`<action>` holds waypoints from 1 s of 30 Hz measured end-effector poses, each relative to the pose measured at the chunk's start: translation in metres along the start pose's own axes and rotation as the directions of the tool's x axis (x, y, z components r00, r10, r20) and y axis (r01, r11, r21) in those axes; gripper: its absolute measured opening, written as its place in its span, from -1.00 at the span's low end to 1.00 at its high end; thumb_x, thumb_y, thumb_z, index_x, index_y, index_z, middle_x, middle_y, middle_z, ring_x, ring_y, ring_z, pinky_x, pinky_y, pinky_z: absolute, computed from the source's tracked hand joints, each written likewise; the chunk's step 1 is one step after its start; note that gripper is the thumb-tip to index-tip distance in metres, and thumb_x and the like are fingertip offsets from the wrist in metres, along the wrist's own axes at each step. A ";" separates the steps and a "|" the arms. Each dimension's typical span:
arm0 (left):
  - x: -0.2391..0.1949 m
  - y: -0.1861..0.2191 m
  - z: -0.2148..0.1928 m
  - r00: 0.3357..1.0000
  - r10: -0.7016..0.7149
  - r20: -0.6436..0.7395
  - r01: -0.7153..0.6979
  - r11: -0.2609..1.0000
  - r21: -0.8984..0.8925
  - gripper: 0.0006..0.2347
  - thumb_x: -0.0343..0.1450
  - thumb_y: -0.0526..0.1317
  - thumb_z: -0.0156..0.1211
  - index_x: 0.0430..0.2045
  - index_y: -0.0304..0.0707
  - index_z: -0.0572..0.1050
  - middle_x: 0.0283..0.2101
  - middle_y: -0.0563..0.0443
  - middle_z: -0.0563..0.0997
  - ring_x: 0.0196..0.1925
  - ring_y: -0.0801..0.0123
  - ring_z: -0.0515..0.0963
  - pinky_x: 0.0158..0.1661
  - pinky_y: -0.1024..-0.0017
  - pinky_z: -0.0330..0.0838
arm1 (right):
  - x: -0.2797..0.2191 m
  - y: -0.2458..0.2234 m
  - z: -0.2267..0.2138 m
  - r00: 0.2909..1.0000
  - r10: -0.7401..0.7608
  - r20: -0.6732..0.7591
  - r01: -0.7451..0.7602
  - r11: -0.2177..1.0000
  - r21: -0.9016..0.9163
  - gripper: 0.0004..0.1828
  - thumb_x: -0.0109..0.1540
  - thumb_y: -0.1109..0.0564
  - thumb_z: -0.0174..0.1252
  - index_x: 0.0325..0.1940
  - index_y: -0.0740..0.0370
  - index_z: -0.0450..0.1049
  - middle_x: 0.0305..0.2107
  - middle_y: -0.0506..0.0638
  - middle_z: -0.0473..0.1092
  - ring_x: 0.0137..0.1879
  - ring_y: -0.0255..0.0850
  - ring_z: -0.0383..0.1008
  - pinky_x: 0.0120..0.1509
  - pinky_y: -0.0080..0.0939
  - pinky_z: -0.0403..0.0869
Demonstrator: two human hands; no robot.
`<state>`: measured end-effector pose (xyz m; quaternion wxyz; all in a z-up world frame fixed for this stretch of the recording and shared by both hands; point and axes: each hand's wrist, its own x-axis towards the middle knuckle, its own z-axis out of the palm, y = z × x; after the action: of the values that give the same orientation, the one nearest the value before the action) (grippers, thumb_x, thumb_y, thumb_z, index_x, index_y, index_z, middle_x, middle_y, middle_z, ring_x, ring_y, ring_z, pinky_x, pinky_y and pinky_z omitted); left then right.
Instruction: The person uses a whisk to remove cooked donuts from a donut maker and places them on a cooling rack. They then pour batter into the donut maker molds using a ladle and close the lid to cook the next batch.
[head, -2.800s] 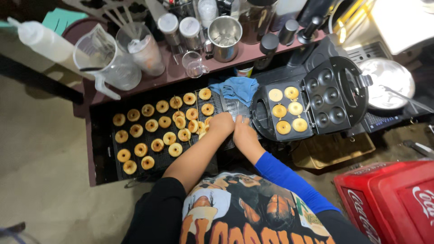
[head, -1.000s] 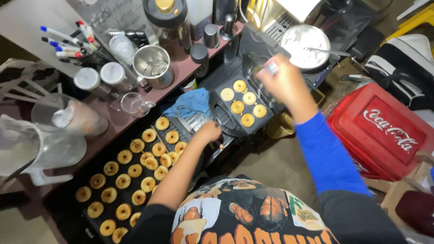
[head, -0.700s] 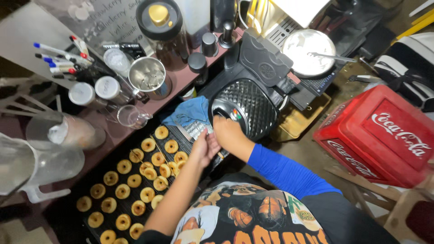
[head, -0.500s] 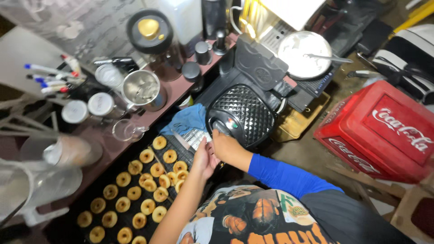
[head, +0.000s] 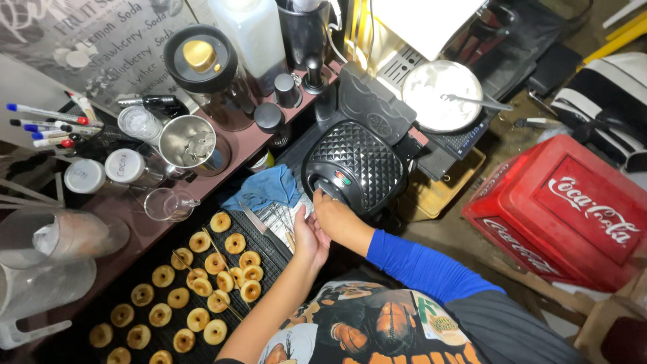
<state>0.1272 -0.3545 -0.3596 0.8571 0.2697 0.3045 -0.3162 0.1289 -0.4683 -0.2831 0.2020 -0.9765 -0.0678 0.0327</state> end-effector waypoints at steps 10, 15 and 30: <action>-0.029 0.017 -0.007 0.987 0.094 0.130 -0.106 0.990 0.091 -0.56 0.53 0.21 0.05 -0.02 -0.20 0.39 -0.10 -0.08 0.57 -0.08 0.29 0.61 -0.03 0.34 0.52 | 0.000 -0.002 0.002 1.000 0.014 -0.024 -0.013 0.998 0.063 -0.18 0.21 0.02 0.21 0.36 0.63 0.09 -0.23 0.45 0.47 -0.20 0.29 0.55 -0.16 0.14 0.52; -0.094 0.066 -0.034 0.927 0.370 0.071 -0.376 0.901 0.217 -0.70 0.44 -0.05 0.17 -0.02 -0.18 0.48 -0.06 0.09 0.60 -0.06 0.43 0.63 -0.05 0.33 0.46 | 0.000 -0.021 -0.023 0.999 -0.019 -0.042 0.019 1.000 -0.003 -0.13 0.15 -0.04 0.28 0.32 0.65 0.17 -0.26 0.48 0.46 -0.17 0.31 0.54 -0.10 0.13 0.52; -0.278 0.201 -0.143 0.351 0.897 0.268 -0.896 0.238 0.375 -0.90 0.52 -0.33 0.18 -0.17 -0.40 0.53 -0.22 0.03 0.63 -0.18 0.54 0.58 -0.09 0.52 0.48 | 0.072 -0.348 -0.125 0.549 -0.714 -0.435 0.775 0.630 -0.055 0.07 -0.03 -0.05 0.51 0.41 0.33 0.13 0.17 0.31 0.34 0.29 0.20 0.32 0.32 0.12 0.32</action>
<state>0.0483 -0.0240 -0.2081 0.7900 0.5896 0.0122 0.1676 0.1695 -0.1896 -0.0324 0.2757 -0.8201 -0.4283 -0.2606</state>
